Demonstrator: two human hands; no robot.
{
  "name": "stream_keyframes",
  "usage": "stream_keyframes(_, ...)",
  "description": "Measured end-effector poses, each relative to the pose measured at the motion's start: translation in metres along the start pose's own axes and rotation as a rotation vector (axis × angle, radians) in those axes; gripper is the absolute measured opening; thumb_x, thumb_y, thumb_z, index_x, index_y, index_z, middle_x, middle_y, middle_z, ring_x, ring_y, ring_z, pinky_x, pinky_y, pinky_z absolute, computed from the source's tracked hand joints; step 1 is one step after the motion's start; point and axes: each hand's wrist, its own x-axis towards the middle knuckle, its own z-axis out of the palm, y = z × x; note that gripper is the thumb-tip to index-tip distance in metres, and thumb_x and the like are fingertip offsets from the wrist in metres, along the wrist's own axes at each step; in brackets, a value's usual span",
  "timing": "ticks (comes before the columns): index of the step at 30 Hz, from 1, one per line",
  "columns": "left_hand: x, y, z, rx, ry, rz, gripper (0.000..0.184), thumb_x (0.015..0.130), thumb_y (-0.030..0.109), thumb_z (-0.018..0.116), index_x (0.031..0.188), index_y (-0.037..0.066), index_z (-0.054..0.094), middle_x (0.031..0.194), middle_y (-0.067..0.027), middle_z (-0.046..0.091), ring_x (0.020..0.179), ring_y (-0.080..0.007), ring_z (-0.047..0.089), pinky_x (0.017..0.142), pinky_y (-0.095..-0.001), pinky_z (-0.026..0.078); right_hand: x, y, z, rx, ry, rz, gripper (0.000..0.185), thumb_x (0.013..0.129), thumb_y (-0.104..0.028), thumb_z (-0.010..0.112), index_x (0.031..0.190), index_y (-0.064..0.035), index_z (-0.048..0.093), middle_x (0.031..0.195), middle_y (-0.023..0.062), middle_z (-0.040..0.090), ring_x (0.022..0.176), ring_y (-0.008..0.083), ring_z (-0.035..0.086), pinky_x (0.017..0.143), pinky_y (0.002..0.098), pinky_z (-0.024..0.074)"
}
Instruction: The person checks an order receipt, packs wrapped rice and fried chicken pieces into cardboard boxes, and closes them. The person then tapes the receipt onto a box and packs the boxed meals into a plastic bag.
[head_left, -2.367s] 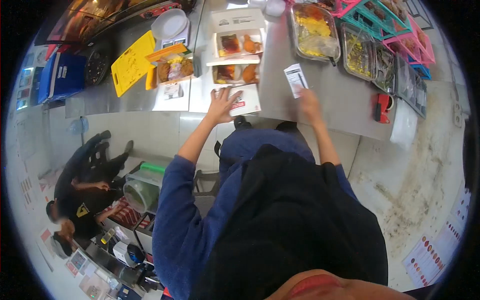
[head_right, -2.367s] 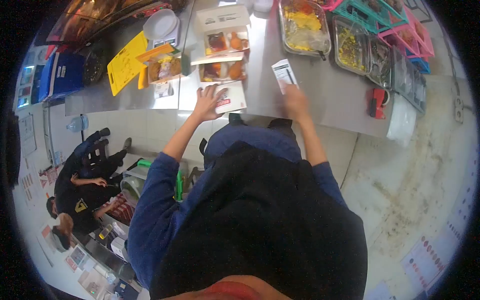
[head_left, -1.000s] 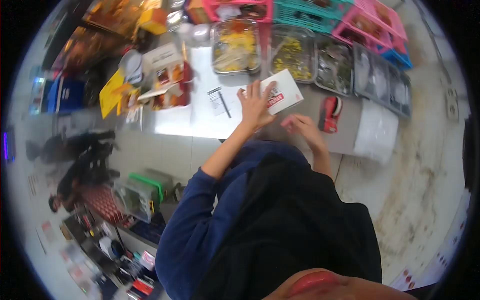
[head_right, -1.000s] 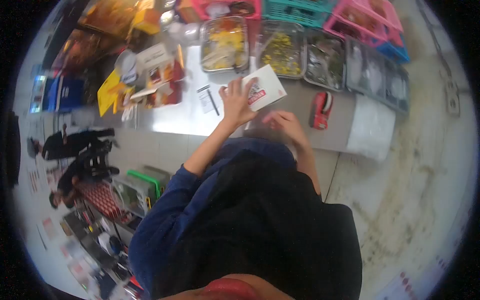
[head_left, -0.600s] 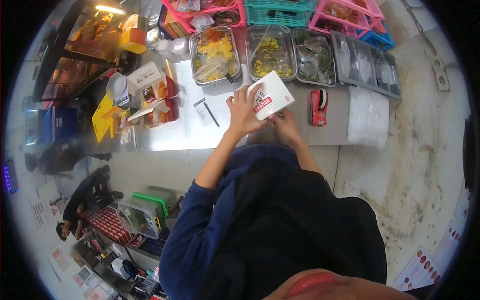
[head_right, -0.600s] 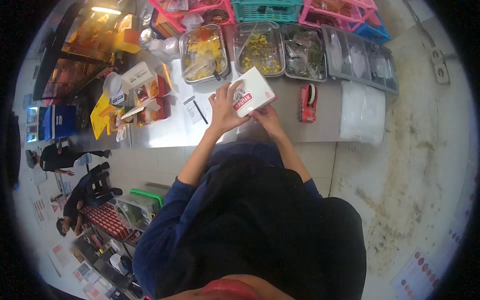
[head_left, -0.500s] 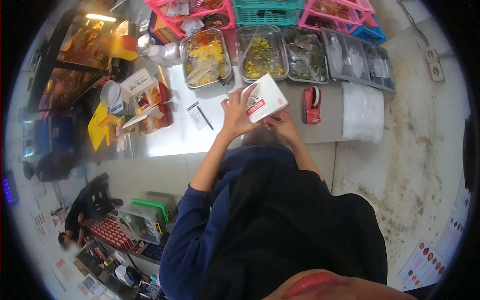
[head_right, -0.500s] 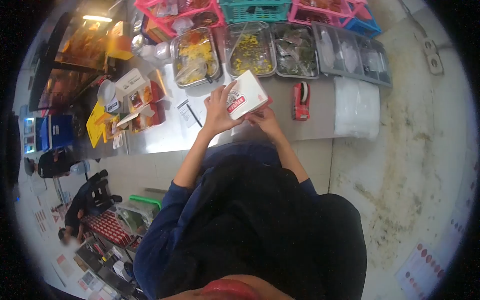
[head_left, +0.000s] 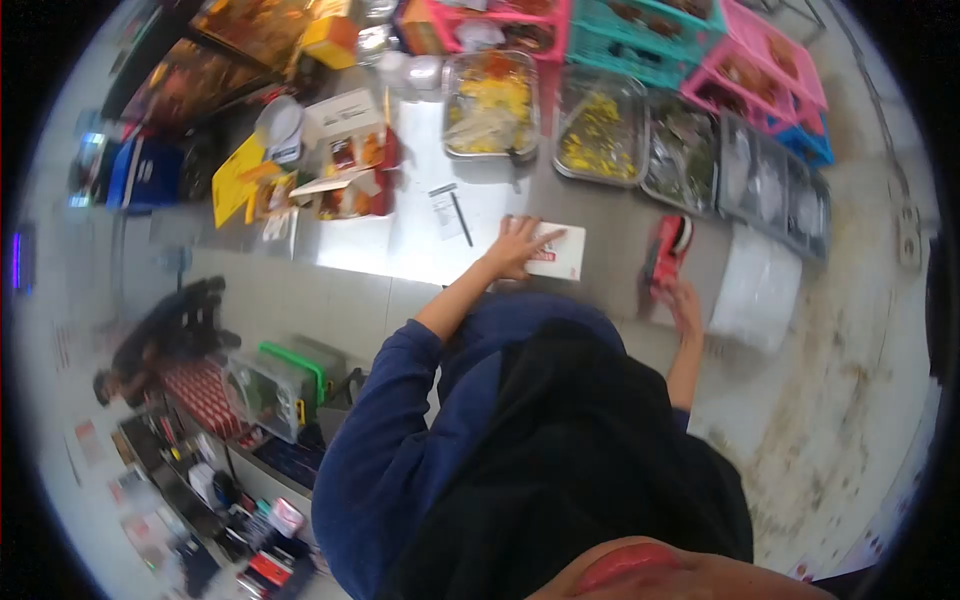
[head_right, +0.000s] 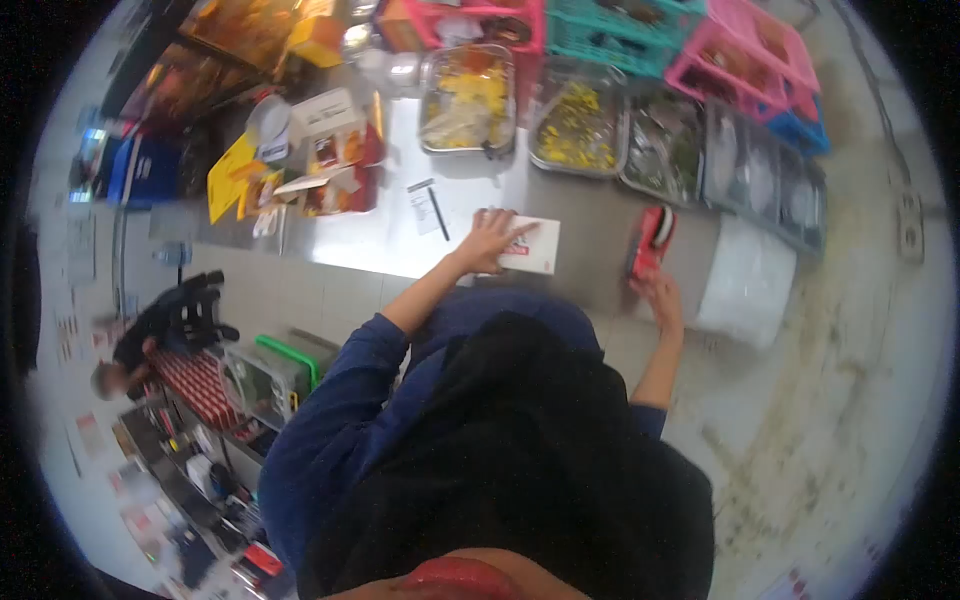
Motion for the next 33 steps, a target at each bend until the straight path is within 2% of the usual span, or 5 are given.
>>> stream_keyframes(8,-0.011,-0.103,-0.031,0.050,0.523,-0.355,0.056,0.085,0.050,0.057,0.136,0.029,0.046,0.146,-0.0136,0.032,0.140,-0.0342,0.022,0.103,-0.0706,0.007,0.009,0.051,-0.023,-0.314,0.187,-0.017,0.024,0.087,-0.018,0.068,0.095,0.0050,0.065,0.095,0.0147,0.066,0.080,0.0247,0.065,0.070,0.0428,0.0615)
stream_keyframes(16,-0.180,-0.352,-0.126,0.139,0.473,-1.311,0.057,0.080,0.052,0.055,0.100,0.000,0.069,0.101,-0.0272,0.065,0.103,-0.0422,0.060,0.087,-0.0491,0.046,-0.016,-0.021,0.078,-0.574,0.285,0.250,0.031,0.091,-0.029,0.062,0.106,-0.0019,0.065,0.099,0.0119,0.068,0.100,0.0246,0.062,0.066,0.0392,0.0561)
stream_keyframes(19,-0.240,-0.470,-0.088,-0.330,0.033,-1.114,0.057,0.081,0.050,0.061,0.108,0.000,0.067,0.104,-0.0208,0.067,0.095,-0.0346,0.065,0.080,-0.0488,0.051,-0.008,-0.031,0.208,-0.349,-0.006,-0.033,0.037,0.095,-0.033,0.055,0.112,-0.0008,0.063,0.110,0.0135,0.064,0.111,0.0235,0.057,0.083,0.0374,0.0524)
stream_keyframes(23,-0.264,-0.442,-0.088,-1.143,0.336,-1.028,0.041,0.091,0.036,0.059,0.106,-0.001,0.069,0.093,-0.0052,0.067,0.080,-0.0147,0.060,0.070,-0.0294,0.048,0.040,0.012,0.396,-0.066,-0.346,0.031,0.045,0.098,-0.038,0.049,0.128,-0.0040,0.051,0.127,0.0185,0.053,0.118,0.0277,0.052,0.094,0.0388,0.0467)
stream_keyframes(33,-0.269,-0.423,-0.096,-1.230,0.186,-0.989,0.046,0.086,0.037,0.064,0.090,-0.009,0.067,0.080,-0.0127,0.067,0.071,-0.0200,0.064,0.065,-0.0325,0.054,0.173,0.132,0.616,-0.331,-0.282,0.168,0.078,0.087,-0.040,0.066,0.139,-0.0015,0.024,0.119,0.0218,0.052,0.107,0.0248,0.055,0.088,0.0348,0.0466)
